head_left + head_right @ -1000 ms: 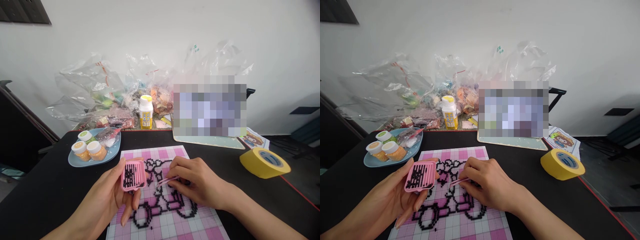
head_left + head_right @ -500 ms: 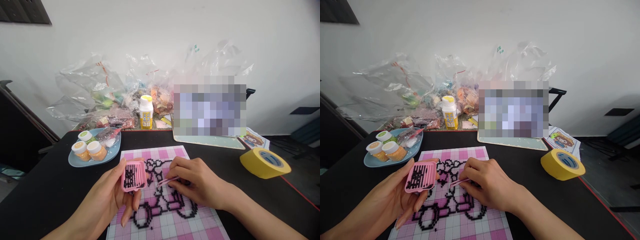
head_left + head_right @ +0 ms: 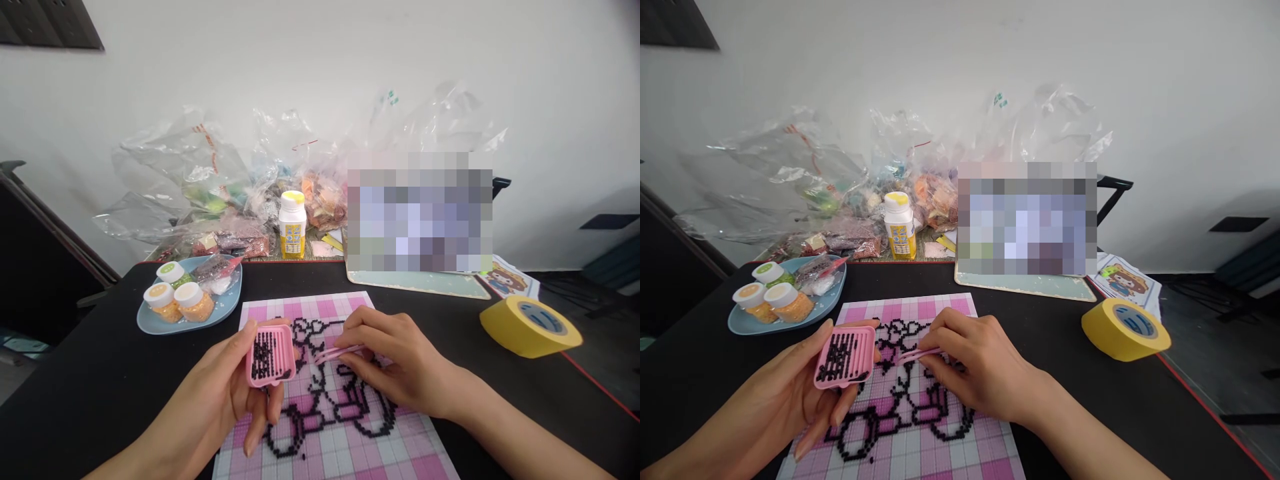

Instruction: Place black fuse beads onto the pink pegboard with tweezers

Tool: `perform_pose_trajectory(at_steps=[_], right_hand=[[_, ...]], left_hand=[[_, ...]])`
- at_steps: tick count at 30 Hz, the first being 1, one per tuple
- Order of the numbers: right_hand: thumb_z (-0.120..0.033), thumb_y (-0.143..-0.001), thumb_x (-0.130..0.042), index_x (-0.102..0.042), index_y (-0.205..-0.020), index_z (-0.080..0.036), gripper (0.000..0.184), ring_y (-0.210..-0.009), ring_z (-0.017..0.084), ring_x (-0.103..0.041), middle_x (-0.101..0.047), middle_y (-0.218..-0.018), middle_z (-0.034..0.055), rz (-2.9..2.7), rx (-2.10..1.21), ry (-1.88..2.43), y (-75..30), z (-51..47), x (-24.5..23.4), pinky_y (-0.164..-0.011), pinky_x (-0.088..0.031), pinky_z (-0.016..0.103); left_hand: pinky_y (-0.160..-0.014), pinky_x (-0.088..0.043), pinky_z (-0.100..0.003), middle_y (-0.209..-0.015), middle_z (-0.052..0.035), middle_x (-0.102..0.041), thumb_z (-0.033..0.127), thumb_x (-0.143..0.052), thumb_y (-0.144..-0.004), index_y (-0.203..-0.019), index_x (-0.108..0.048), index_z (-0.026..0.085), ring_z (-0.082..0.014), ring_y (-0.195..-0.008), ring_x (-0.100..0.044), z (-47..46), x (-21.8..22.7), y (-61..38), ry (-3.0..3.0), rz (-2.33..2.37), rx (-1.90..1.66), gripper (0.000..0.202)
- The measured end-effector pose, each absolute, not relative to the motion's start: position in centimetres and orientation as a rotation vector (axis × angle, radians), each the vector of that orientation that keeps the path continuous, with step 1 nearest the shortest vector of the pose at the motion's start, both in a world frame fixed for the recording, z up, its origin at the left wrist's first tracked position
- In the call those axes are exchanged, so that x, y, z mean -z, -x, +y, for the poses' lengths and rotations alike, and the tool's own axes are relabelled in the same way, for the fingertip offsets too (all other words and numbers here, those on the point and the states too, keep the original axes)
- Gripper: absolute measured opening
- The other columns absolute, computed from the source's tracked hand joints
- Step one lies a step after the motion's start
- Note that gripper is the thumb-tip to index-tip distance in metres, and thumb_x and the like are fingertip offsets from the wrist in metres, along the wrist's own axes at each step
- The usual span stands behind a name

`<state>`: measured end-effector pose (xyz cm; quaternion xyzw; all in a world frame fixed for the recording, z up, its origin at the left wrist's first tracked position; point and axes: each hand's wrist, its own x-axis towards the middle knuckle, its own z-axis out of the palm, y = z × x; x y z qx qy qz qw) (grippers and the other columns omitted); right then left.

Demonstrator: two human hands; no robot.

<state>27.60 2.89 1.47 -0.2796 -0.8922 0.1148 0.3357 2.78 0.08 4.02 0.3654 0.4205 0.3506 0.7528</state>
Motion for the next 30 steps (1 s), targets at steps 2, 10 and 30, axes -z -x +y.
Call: perform_pose_trajectory(at_steps=[2,10,30], right_hand=[[-0.018,-0.095,-0.054,-0.062,-0.104,-0.018,0.011,-0.068,0.011,-0.058,-0.062,-0.086,0.0037,-2.275,-0.286,0.706,-27.5,2.8,-1.6,-0.055,-0.045,0.021],[-0.013,-0.097,-0.044,-0.058,-0.115,-0.018,0.023,-0.083,0.015,-0.06,-0.061,-0.095,0.0079,-2.276,-0.293,0.68,-26.8,2.2,-1.8,-0.063,-0.052,0.025],[-0.012,-0.098,-0.044,-0.056,-0.116,-0.017,0.023,-0.083,0.015,-0.059,-0.06,-0.098,0.0077,-2.303,-0.334,0.654,-26.5,2.3,-1.3,-0.066,-0.052,0.027]], left_hand=[[-0.035,-0.041,-0.016,-0.054,-0.0045,-0.068,0.054,-0.053,-0.091,-0.103,-0.067,0.016,-0.0101,-0.036,-0.05,0.0,-3.9,-2.8,-0.807,0.887,-0.744,0.043],[-0.034,-0.047,-0.02,-0.072,-0.0064,-0.072,0.049,-0.054,-0.093,-0.141,-0.044,0.017,-0.0139,-0.04,-0.059,-0.1,-3.2,-2.7,-0.747,0.789,-0.671,0.058],[-0.034,-0.051,-0.02,-0.07,-0.0057,-0.073,0.049,-0.061,-0.09,-0.141,-0.044,0.017,-0.016,-0.04,-0.065,-0.2,-2.6,-2.7,-0.706,0.708,-0.637,0.063]])
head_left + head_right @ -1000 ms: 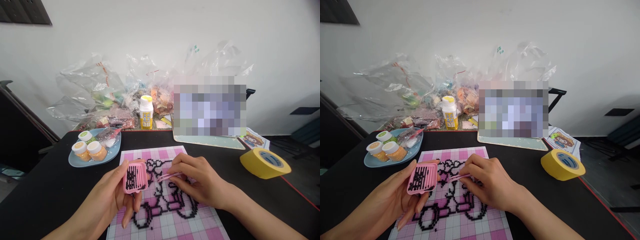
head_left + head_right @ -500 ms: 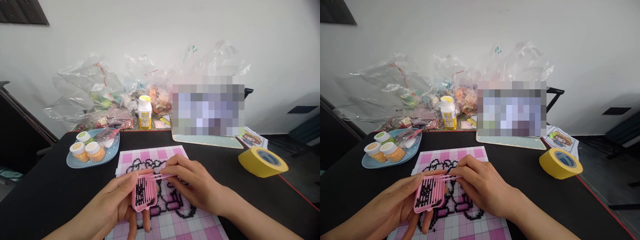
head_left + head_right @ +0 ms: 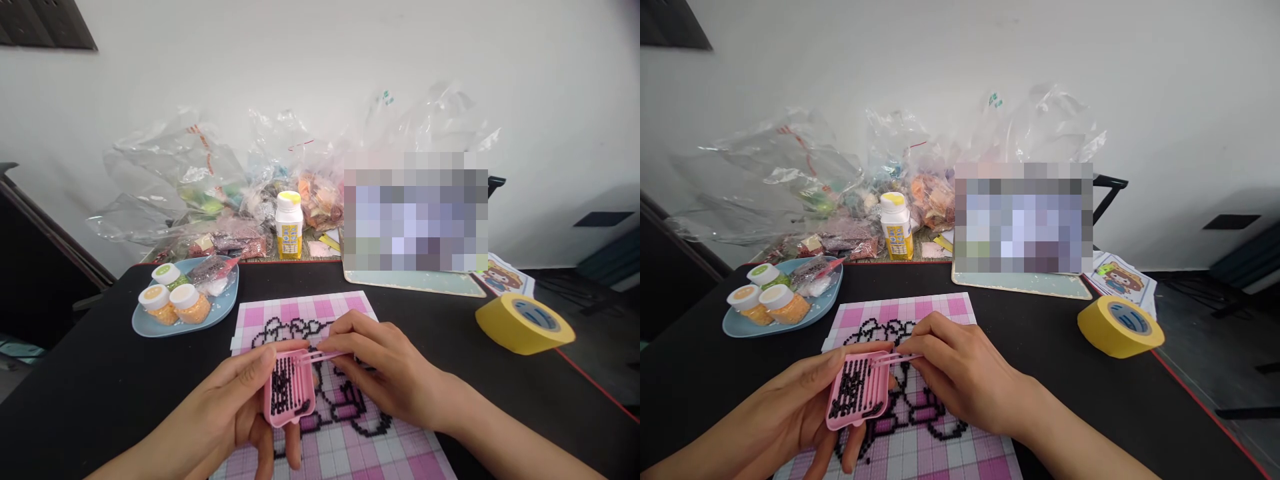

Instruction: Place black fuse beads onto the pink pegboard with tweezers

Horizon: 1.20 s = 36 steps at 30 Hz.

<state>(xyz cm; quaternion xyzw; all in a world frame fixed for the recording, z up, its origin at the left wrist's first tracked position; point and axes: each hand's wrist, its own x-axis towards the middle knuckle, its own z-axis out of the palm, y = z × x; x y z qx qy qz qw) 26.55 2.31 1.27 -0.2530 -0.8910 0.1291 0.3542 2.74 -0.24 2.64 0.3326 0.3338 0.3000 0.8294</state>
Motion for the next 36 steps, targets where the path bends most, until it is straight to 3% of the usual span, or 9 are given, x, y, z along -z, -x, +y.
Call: perform_pose_trajectory(at_steps=[9,16,20,25,33,36], right_hand=[[-0.01,-0.098,-0.044,-0.058,-0.113,-0.015,0.021,-0.085,0.015,-0.06,-0.062,-0.096,0.0075,-2.293,-0.309,0.628,-26.5,2.3,-1.5,-0.066,-0.051,0.025],[-0.01,-0.097,-0.047,-0.061,-0.112,-0.014,0.021,-0.082,0.014,-0.058,-0.061,-0.096,0.0079,-2.227,-0.348,0.672,-27.0,2.4,-1.8,-0.066,-0.05,0.025],[-0.011,-0.096,-0.049,-0.061,-0.109,-0.014,0.018,-0.079,0.013,-0.058,-0.061,-0.093,0.0063,-2.217,-0.323,0.688,-27.3,2.6,-1.7,-0.064,-0.048,0.024],[-0.013,-0.095,-0.053,-0.061,-0.103,-0.016,0.012,-0.072,0.011,-0.057,-0.062,-0.088,0.0048,-2.227,-0.312,0.7,-27.3,2.7,-1.5,-0.058,-0.044,0.022],[-0.018,-0.094,-0.057,-0.062,-0.097,-0.017,0.006,-0.067,0.011,-0.056,-0.063,-0.085,0.0035,-2.28,-0.343,0.735,-27.4,2.8,-1.3,-0.055,-0.042,0.022],[-0.02,-0.095,-0.057,-0.062,-0.096,-0.017,0.006,-0.067,0.012,-0.057,-0.062,-0.083,0.003,-2.318,-0.334,0.755,-27.4,2.8,-1.2,-0.056,-0.042,0.022]], left_hand=[[-0.036,-0.053,-0.02,-0.071,-0.0062,-0.072,0.05,-0.063,-0.087,-0.144,-0.04,0.015,-0.019,-0.05,-0.069,-0.2,-3.0,-2.9,-0.692,0.75,-0.617,0.07],[-0.035,-0.053,-0.02,-0.063,-0.0072,-0.072,0.049,-0.056,-0.092,-0.137,-0.05,0.015,-0.0196,-0.054,-0.067,-0.1,-3.3,-2.8,-0.774,0.785,-0.678,0.057],[-0.034,-0.049,-0.017,-0.055,-0.0055,-0.069,0.054,-0.058,-0.089,-0.106,-0.07,0.015,-0.0137,-0.043,-0.058,0.1,-3.7,-2.9,-0.799,0.857,-0.759,0.044],[-0.034,-0.044,-0.015,-0.052,-0.0062,-0.068,0.057,-0.059,-0.086,-0.072,-0.071,0.014,-0.0087,-0.034,-0.052,0.2,-3.7,-2.8,-0.78,0.924,-0.812,0.046],[-0.034,-0.044,-0.017,-0.049,-0.005,-0.066,0.057,-0.063,-0.083,-0.081,-0.073,0.016,-0.0123,-0.039,-0.051,0.2,-3.4,-2.5,-0.708,0.933,-0.897,0.042],[-0.033,-0.043,-0.016,-0.051,-0.0067,-0.066,0.059,-0.055,-0.087,-0.079,-0.074,0.014,-0.0107,-0.037,-0.05,0.4,-3.2,-2.5,-0.69,0.934,-0.899,0.049]])
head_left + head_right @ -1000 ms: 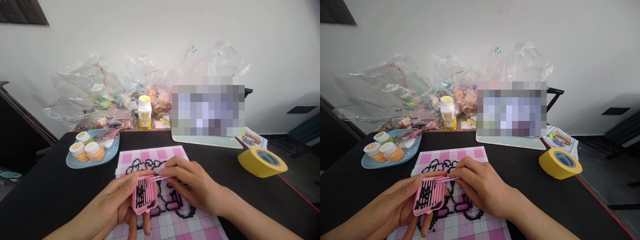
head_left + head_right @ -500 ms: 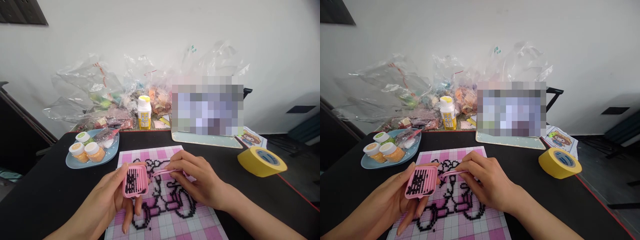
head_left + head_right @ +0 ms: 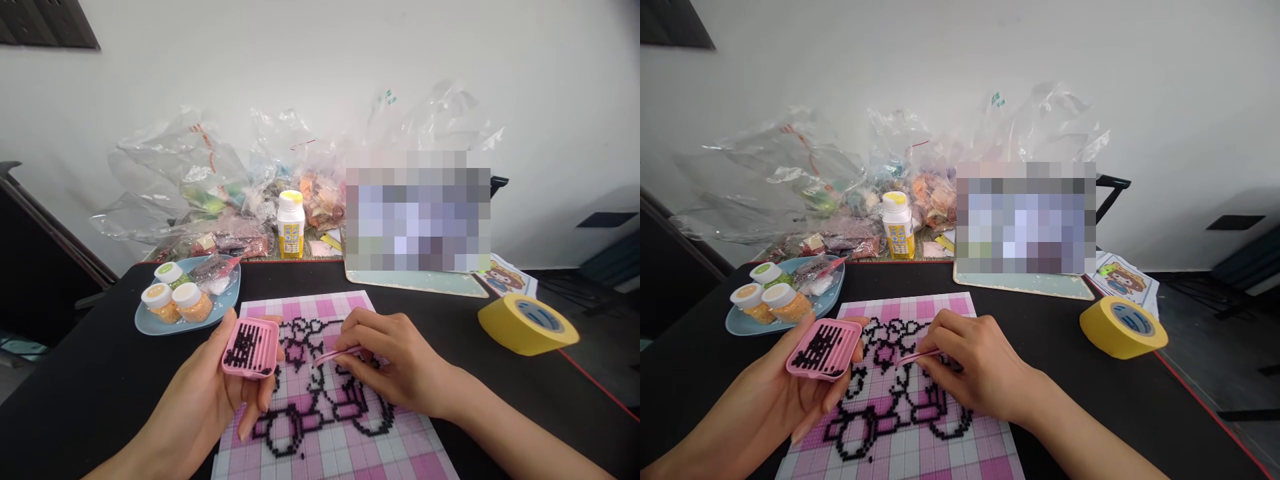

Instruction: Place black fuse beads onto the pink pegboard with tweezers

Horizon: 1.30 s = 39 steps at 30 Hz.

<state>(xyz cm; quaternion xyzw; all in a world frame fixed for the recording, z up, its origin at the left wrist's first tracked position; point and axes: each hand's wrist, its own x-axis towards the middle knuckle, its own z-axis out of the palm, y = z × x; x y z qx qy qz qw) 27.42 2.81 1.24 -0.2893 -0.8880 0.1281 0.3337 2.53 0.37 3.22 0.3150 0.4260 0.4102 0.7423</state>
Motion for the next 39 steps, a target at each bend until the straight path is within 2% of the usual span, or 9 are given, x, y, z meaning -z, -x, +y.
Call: perform_pose_trajectory(at_steps=[6,16,22,34,39], right_hand=[[-0.022,-0.097,-0.054,-0.061,-0.094,-0.017,0.009,-0.066,0.012,-0.057,-0.063,-0.084,0.003,-2.357,-0.305,0.778,-27.46,2.77,-1.07,-0.057,-0.042,0.023],[-0.024,-0.098,-0.053,-0.061,-0.093,-0.017,0.012,-0.066,0.012,-0.057,-0.062,-0.083,0.0031,-2.373,-0.293,0.787,-27.36,2.87,-1.06,-0.056,-0.042,0.022],[-0.023,-0.098,-0.051,-0.062,-0.093,-0.017,0.014,-0.066,0.012,-0.057,-0.063,-0.084,0.0035,-2.378,-0.288,0.776,-27.31,2.8,-1.04,-0.056,-0.042,0.022],[-0.024,-0.098,-0.052,-0.062,-0.092,-0.017,0.014,-0.064,0.011,-0.056,-0.063,-0.084,0.0037,-2.388,-0.28,0.789,-27.25,2.72,-0.97,-0.055,-0.041,0.022],[-0.023,-0.098,-0.051,-0.062,-0.093,-0.017,0.014,-0.064,0.011,-0.056,-0.063,-0.084,0.0035,-2.397,-0.26,0.789,-27.26,2.72,-0.97,-0.056,-0.041,0.022]], left_hand=[[-0.033,-0.04,-0.015,-0.048,-0.0074,-0.064,0.055,-0.038,-0.096,-0.079,-0.075,0.012,-0.0086,-0.034,-0.045,0.45,-3.5,-2.48,-0.662,0.972,-0.892,0.06],[-0.033,-0.039,-0.016,-0.05,-0.0068,-0.066,0.059,-0.047,-0.092,-0.08,-0.073,0.013,-0.0091,-0.034,-0.048,0.36,-3.16,-2.29,-0.684,0.958,-0.866,0.054],[-0.035,-0.038,-0.015,-0.05,-0.0063,-0.066,0.054,-0.052,-0.091,-0.077,-0.073,0.013,-0.0087,-0.035,-0.048,0.35,-3.15,-2.37,-0.693,0.945,-0.861,0.048],[-0.034,-0.038,-0.014,-0.05,-0.0064,-0.066,0.057,-0.046,-0.093,-0.073,-0.073,0.012,-0.0081,-0.034,-0.049,0.17,-3.23,-2.38,-0.679,0.943,-0.861,0.056],[-0.034,-0.039,-0.015,-0.049,-0.0065,-0.066,0.057,-0.045,-0.094,-0.077,-0.075,0.011,-0.0084,-0.034,-0.049,0.29,-3.21,-2.38,-0.679,0.939,-0.861,0.057]])
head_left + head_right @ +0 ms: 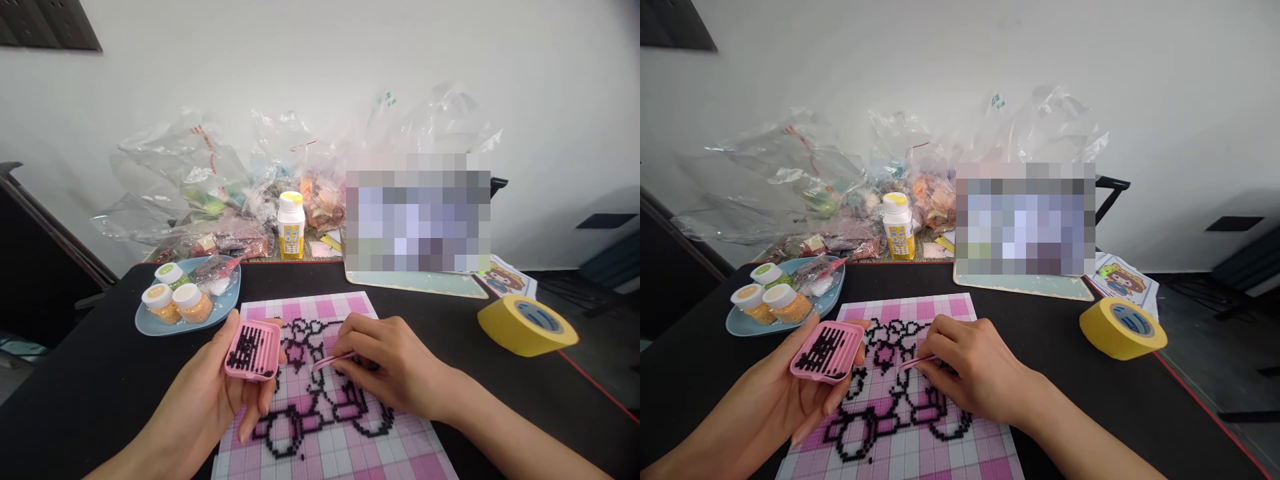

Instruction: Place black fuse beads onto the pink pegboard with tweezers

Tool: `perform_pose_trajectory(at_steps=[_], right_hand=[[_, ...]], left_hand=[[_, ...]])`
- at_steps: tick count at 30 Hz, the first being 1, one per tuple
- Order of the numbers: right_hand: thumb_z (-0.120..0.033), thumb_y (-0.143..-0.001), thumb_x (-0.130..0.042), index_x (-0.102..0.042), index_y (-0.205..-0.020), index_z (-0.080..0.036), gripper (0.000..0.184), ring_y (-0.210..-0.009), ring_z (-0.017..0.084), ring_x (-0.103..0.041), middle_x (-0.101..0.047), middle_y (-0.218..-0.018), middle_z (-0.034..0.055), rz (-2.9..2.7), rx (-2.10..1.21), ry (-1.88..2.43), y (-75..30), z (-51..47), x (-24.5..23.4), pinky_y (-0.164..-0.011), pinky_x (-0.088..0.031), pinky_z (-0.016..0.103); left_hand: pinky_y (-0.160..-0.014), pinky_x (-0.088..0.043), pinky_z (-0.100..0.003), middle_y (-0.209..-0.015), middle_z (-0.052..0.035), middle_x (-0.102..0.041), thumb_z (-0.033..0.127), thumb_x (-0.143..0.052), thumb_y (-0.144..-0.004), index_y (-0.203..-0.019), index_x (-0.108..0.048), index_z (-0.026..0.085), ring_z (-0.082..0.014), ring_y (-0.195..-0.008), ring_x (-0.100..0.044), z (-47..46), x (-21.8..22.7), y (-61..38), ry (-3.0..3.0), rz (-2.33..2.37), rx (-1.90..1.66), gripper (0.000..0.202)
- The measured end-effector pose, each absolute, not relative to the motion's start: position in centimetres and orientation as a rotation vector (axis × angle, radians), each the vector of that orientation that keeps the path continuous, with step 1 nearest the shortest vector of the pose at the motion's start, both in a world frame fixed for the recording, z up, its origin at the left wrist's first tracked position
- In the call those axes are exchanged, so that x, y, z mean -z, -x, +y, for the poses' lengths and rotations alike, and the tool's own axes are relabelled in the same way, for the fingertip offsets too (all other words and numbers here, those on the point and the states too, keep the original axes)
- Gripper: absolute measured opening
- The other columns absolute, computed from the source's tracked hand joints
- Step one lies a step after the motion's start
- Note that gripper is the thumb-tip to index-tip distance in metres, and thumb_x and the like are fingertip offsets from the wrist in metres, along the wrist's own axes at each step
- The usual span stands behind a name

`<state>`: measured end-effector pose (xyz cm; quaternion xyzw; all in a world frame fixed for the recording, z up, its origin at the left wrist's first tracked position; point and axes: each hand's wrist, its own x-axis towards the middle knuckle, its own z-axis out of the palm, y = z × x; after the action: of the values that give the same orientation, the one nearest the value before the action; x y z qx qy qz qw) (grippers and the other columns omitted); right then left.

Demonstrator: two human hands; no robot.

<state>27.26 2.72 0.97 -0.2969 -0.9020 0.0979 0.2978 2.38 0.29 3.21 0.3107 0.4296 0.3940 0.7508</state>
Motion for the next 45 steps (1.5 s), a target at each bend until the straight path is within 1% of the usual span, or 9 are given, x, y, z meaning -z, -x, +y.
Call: perform_pose_trajectory(at_steps=[8,13,18,21,23,28,32,37,45], right_hand=[[-0.024,-0.099,-0.05,-0.063,-0.093,-0.017,0.016,-0.064,0.011,-0.056,-0.062,-0.084,0.0035,-2.41,-0.249,0.791,-27.3,2.8,-1.0,-0.056,-0.042,0.022],[-0.024,-0.099,-0.048,-0.064,-0.093,-0.017,0.018,-0.065,0.012,-0.057,-0.063,-0.083,0.0039,-2.413,-0.233,0.781,-27.2,2.8,-1.1,-0.056,-0.043,0.022],[-0.025,-0.099,-0.049,-0.064,-0.093,-0.017,0.017,-0.064,0.011,-0.057,-0.063,-0.084,0.0038,-2.413,-0.218,0.785,-27.2,2.8,-1.0,-0.055,-0.042,0.022],[-0.025,-0.099,-0.049,-0.064,-0.093,-0.017,0.018,-0.063,0.011,-0.057,-0.063,-0.084,0.0034,-2.417,-0.217,0.79,-27.2,2.7,-1.0,-0.055,-0.042,0.022],[-0.025,-0.099,-0.048,-0.064,-0.093,-0.017,0.018,-0.063,0.011,-0.057,-0.063,-0.084,0.0033,-2.423,-0.213,0.787,-27.2,2.7,-1.1,-0.055,-0.042,0.022],[-0.025,-0.099,-0.049,-0.064,-0.094,-0.017,0.018,-0.063,0.01,-0.057,-0.063,-0.084,0.0033,-2.424,-0.207,0.784,-27.2,2.8,-1.1,-0.055,-0.042,0.021],[-0.025,-0.099,-0.049,-0.064,-0.094,-0.017,0.018,-0.063,0.01,-0.056,-0.063,-0.084,0.0034,-2.422,-0.211,0.785,-27.3,2.7,-1.0,-0.055,-0.042,0.021],[-0.024,-0.099,-0.049,-0.064,-0.094,-0.017,0.017,-0.063,0.011,-0.056,-0.062,-0.084,0.0034,-2.421,-0.215,0.78,-27.3,2.7,-1.0,-0.055,-0.042,0.021],[-0.024,-0.099,-0.05,-0.063,-0.094,-0.017,0.016,-0.064,0.011,-0.056,-0.062,-0.085,0.0035,-2.421,-0.225,0.785,-27.2,2.8,-1.0,-0.055,-0.041,0.022]], left_hand=[[-0.034,-0.039,-0.015,-0.049,-0.0081,-0.066,0.057,-0.04,-0.095,-0.079,-0.076,0.011,-0.0091,-0.034,-0.052,0.3,-3.1,-2.4,-0.69,0.99,-0.827,0.061],[-0.035,-0.042,-0.017,-0.054,-0.0099,-0.07,0.057,-0.047,-0.093,-0.084,-0.076,0.012,-0.0117,-0.038,-0.054,0.1,-3.1,-2.4,-0.7,0.943,-0.854,0.054],[-0.047,-0.052,-0.024,-0.069,-0.0106,-0.076,0.05,-0.051,-0.094,-0.086,-0.076,0.014,-0.0172,-0.051,-0.063,0.1,-3.3,-2.5,-0.718,0.898,-0.898,0.044],[-0.057,-0.055,-0.028,-0.068,-0.0117,-0.074,0.047,-0.044,-0.097,-0.08,-0.075,0.012,-0.0193,-0.06,-0.065,0.2,-3.6,-2.7,-0.731,0.866,-0.893,0.051],[-0.063,-0.056,-0.031,-0.071,-0.0122,-0.074,0.045,-0.04,-0.099,-0.083,-0.076,0.012,-0.0205,-0.064,-0.065,0.3,-3.7,-2.8,-0.731,0.843,-0.883,0.051],[-0.068,-0.057,-0.036,-0.073,-0.0116,-0.073,0.044,-0.043,-0.098,-0.086,-0.077,0.012,-0.0228,-0.067,-0.065,0.2,-3.6,-2.9,-0.716,0.815,-0.914,0.048],[-0.079,-0.056,-0.04,-0.072,-0.011,-0.074,0.044,-0.046,-0.097,-0.09,-0.078,0.011,-0.0246,-0.07,-0.068,0.0,-3.7,-2.8,-0.71,0.815,-0.917,0.046],[-0.093,-0.052,-0.046,-0.077,-0.0078,-0.073,0.042,-0.036,-0.101,-0.09,-0.079,0.012,-0.023,-0.069,-0.067,-0.1,-4.3,-2.9,-0.676,0.814,-0.923,0.054],[-0.095,-0.051,-0.044,-0.073,-0.0061,-0.072,0.042,-0.037,-0.1,-0.087,-0.08,0.013,-0.0221,-0.068,-0.067,-0.1,-4.6,-3.0,-0.632,0.832,-0.904,0.053]])
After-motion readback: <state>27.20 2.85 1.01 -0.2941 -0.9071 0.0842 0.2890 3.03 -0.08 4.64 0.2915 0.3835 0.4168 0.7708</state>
